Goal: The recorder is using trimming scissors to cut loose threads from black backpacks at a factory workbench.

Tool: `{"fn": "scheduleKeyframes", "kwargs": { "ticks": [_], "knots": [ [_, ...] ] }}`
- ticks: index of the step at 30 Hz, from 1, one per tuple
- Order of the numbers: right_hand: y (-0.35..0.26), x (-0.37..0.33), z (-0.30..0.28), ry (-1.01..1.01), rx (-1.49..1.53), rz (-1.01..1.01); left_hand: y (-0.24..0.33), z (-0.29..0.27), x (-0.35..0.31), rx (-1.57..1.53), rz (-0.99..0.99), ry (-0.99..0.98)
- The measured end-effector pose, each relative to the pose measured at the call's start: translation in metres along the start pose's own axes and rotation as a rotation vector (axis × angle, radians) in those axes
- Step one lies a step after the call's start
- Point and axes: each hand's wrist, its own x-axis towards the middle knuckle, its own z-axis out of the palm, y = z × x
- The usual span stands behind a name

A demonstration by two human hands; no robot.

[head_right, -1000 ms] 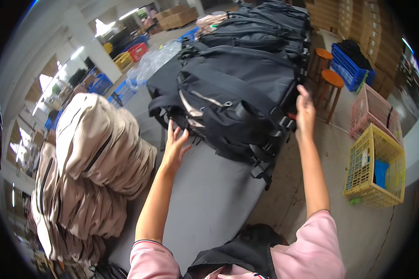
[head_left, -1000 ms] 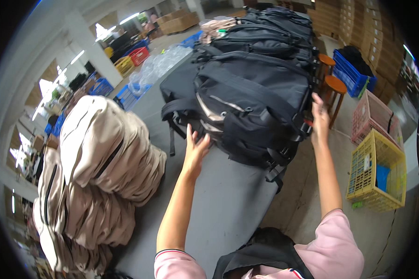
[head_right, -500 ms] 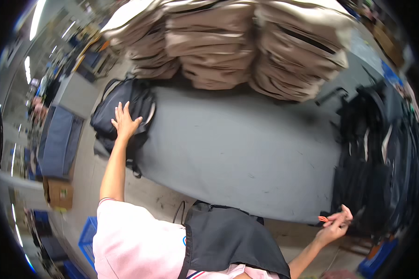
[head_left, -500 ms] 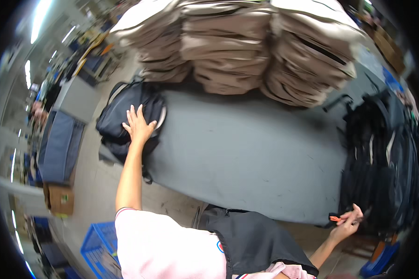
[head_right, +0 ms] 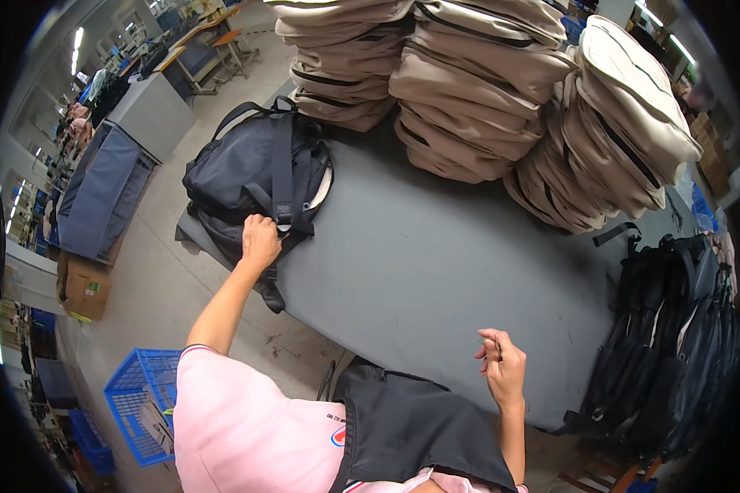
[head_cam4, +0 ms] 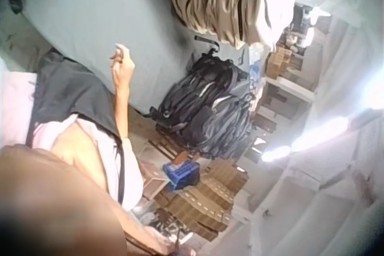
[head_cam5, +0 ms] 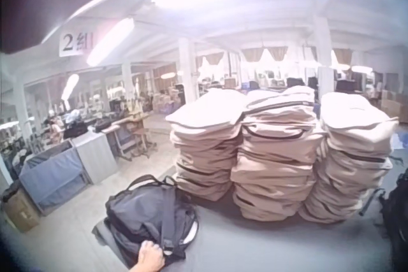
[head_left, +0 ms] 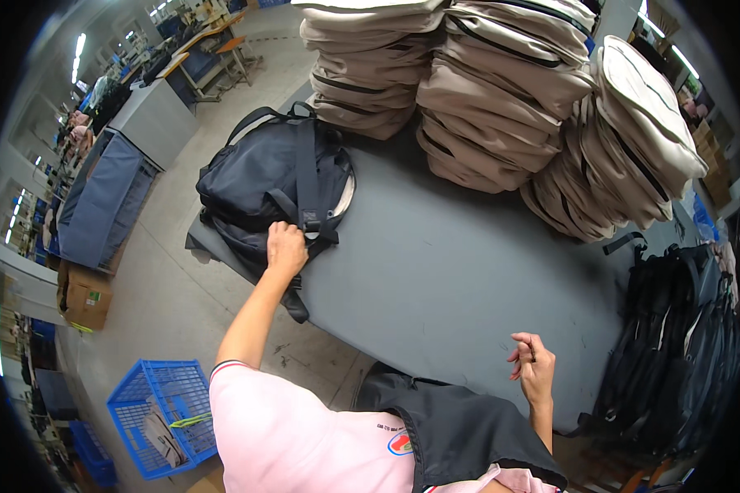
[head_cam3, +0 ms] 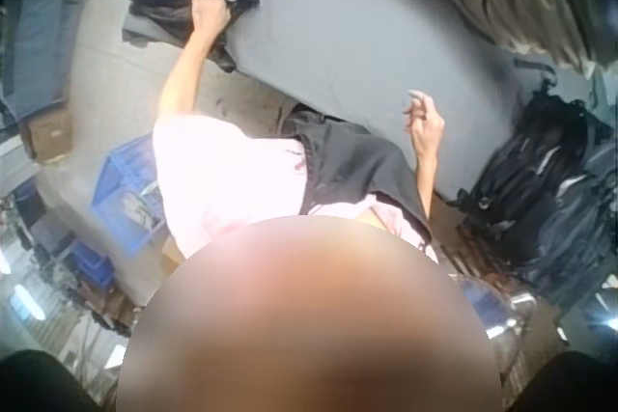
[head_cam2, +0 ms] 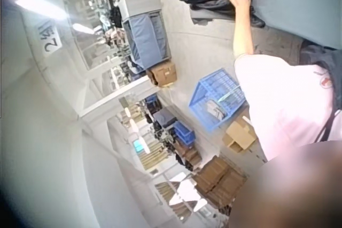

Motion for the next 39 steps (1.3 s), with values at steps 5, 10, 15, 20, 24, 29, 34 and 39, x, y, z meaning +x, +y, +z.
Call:
{"fn": "scheduleKeyframes", "kwargs": {
  "ticks": [5,10,15,20,24,29,34,39],
  "knots": [
    [-0.009,0.007,0.014,-0.055,0.081,0.087,0.02,-0.065,0.03,-0.423,0.059,0.164],
    [-0.005,-0.002,0.018,-0.034,-0.014,0.024,-0.032,-0.099,0.065,-0.648,-0.041,-0.462],
    [0.011,-0.006,0.018,-0.07,-0.161,0.065,-0.073,-0.051,0.031,-0.248,0.097,0.136],
    [0.021,-0.023,0.021,0.041,-0.286,0.134,-0.072,0.008,0.051,0.046,0.287,0.572],
    [0.033,-0.05,0.02,0.098,-0.241,0.114,0.004,-0.064,0.042,-0.101,0.387,0.542],
    [0.046,-0.04,0.033,0.116,-0.159,0.017,0.075,-0.182,0.015,-0.215,0.419,0.476],
    [0.016,-0.041,-0.008,0.348,0.551,0.332,0.142,-0.273,-0.017,-0.302,0.485,0.342],
    [0.033,-0.009,-0.035,0.594,0.647,0.419,0.293,-0.159,-0.056,-0.714,0.577,0.143]
  ]
}}
